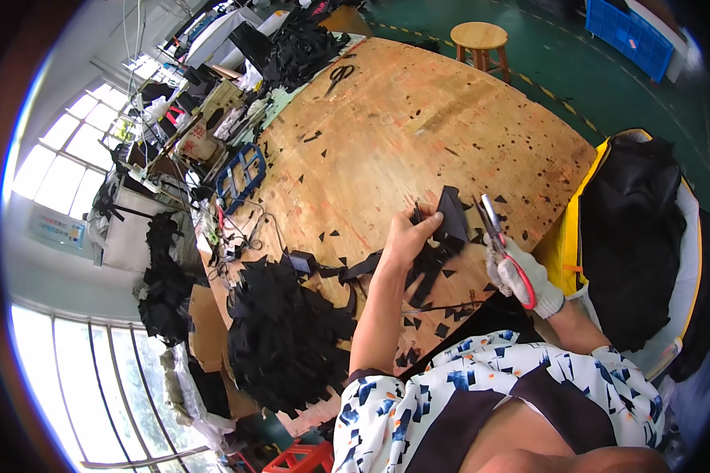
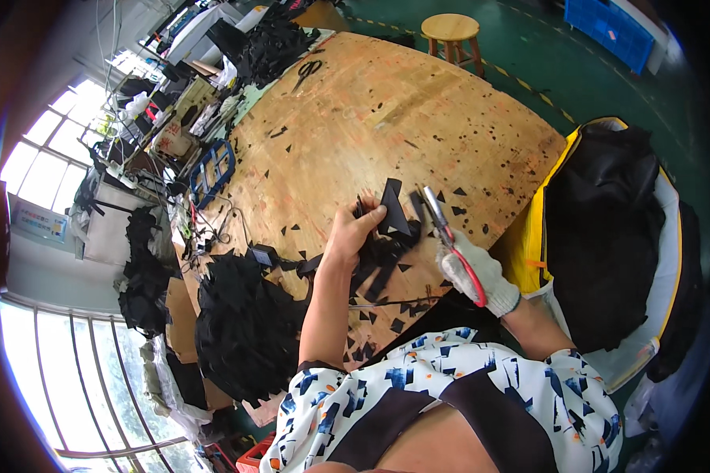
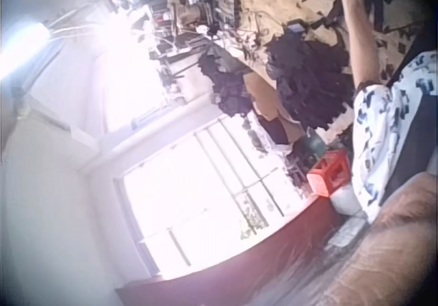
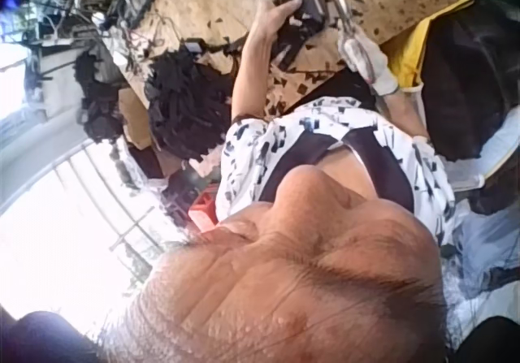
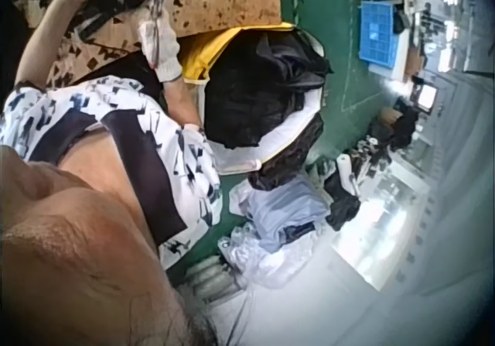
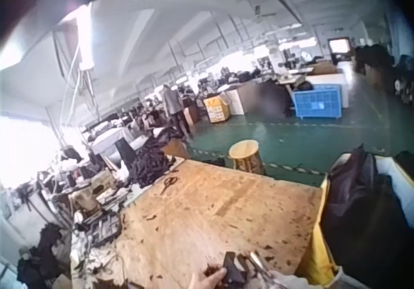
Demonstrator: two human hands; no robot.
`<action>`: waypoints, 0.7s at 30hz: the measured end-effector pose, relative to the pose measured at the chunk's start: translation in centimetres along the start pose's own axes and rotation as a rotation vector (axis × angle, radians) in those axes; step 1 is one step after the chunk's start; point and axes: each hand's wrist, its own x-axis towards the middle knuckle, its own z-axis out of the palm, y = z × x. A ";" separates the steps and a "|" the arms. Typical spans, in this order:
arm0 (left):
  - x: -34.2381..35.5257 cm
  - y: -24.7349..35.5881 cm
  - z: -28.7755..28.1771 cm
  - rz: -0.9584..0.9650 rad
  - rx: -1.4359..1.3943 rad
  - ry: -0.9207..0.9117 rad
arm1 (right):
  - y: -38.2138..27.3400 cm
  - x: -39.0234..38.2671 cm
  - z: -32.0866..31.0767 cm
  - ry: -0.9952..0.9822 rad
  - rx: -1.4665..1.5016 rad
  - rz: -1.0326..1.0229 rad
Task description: The person trims small sections of excess material from black leather components using shears, picking up individual pieces from a pile and placing them back on the table.
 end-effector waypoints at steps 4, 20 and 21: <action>-2.3 -0.9 0.9 0.027 -0.084 -0.026 | -1.1 -0.1 1.3 -0.033 -0.233 0.005; -5.1 -2.0 1.9 0.070 0.061 -0.058 | -1.5 -2.5 2.7 -0.020 -0.175 -0.062; -5.0 -1.8 1.9 0.056 0.059 -0.084 | -1.0 -2.6 2.6 -0.019 -0.177 -0.063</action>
